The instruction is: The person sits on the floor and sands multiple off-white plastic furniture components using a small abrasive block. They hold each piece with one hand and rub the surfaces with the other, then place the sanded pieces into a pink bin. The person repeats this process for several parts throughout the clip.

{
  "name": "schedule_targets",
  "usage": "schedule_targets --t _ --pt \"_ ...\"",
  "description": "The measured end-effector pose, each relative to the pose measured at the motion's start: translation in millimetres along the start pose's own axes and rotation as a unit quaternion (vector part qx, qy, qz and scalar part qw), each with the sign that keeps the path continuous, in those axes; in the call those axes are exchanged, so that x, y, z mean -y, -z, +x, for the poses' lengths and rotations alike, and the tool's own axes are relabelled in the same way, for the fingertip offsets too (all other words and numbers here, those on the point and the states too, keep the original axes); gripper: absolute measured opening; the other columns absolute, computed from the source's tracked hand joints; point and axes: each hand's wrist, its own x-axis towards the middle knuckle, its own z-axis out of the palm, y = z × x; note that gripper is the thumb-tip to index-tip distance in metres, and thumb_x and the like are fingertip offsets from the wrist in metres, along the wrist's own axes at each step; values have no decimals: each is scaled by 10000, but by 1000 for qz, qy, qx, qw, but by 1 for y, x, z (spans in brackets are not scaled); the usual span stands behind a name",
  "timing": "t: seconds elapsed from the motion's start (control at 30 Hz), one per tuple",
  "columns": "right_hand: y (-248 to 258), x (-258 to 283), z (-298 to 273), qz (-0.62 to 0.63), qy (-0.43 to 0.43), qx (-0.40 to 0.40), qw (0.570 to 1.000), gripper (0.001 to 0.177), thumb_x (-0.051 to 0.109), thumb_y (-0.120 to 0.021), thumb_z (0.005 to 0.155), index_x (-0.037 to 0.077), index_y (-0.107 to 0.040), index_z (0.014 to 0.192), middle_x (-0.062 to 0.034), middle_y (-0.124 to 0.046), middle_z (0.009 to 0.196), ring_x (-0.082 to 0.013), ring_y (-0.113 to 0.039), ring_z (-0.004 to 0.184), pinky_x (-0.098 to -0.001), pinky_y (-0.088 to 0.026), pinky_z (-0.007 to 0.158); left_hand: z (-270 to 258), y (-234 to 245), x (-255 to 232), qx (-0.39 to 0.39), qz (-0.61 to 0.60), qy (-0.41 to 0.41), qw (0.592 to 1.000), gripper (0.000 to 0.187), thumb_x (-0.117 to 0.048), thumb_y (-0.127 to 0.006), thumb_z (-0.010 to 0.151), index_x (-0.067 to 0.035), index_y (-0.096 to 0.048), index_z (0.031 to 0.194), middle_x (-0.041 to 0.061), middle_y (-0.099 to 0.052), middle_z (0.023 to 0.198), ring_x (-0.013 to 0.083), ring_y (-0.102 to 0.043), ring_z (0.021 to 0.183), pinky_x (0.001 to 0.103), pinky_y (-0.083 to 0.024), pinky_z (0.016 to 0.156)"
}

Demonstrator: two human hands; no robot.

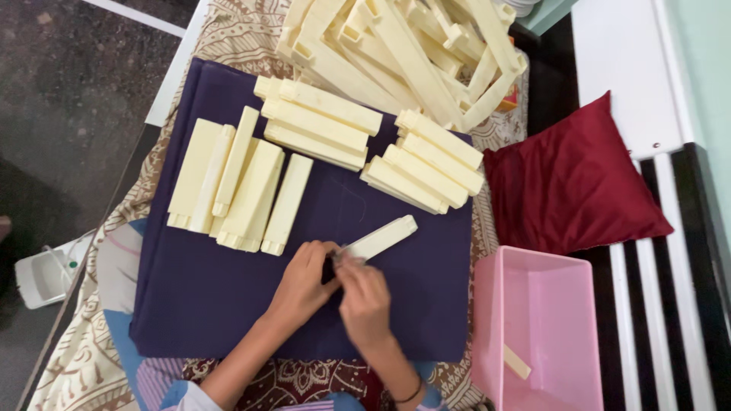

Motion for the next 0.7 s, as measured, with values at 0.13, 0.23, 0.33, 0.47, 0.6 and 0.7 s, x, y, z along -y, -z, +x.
schedule_targets --t 0.13,0.23,0.33,0.47,0.6,0.7 --pt "15 -50 30 -30 -150 -28 988 216 -71 -644 932 -35 -745 1120 -160 -746 1087 -327 -701 1002 -432 -560 906 1 -2 1 1 -28 28 999 458 -106 -864 737 5 -597 1092 161 -652 1030 350 -634 1011 432 -522 873" --pt "19 -56 42 -55 -100 -33 993 323 -131 -556 871 -48 -715 1139 -192 -730 1251 -345 -686 1204 -450 -537 1078 2 -3 5 -6 -10 5 1000 460 -96 -870 735 11 -603 1095 181 -650 1012 390 -619 992 463 -509 869" --pt "11 -22 28 -10 -4 25 1000 276 -61 -636 883 -48 -708 1149 -194 -716 1225 -361 -686 1207 -455 -546 1066 0 -9 9 -18 -9 7 1000 469 -92 -866 705 4 -607 1084 183 -663 1039 387 -633 991 461 -513 865" --pt "22 -19 19 55 89 54 993 185 -42 -695 963 -39 -707 1147 -160 -709 1196 -333 -714 1189 -444 -582 1096 -2 -16 12 -29 -3 8 1000 479 -29 -813 738 20 -601 1164 187 -675 1091 378 -648 1021 442 -539 878" --pt "48 -78 33 -49 -132 -36 989 232 -100 -638 963 -50 -695 1182 -195 -726 1198 -356 -726 1134 -412 -582 1047 -1 -12 3 -26 23 19 999 480 -139 -896 764 15 -601 1111 186 -680 1066 335 -673 954 419 -559 822" --pt "66 -89 16 73 -311 -60 946 362 -152 -544 943 -28 -711 1238 -195 -755 1205 -283 -773 989 -333 -610 847 2 -8 -7 -40 7 55 998 493 -149 -908 778 24 -601 1123 182 -695 1072 296 -697 979 390 -569 847"
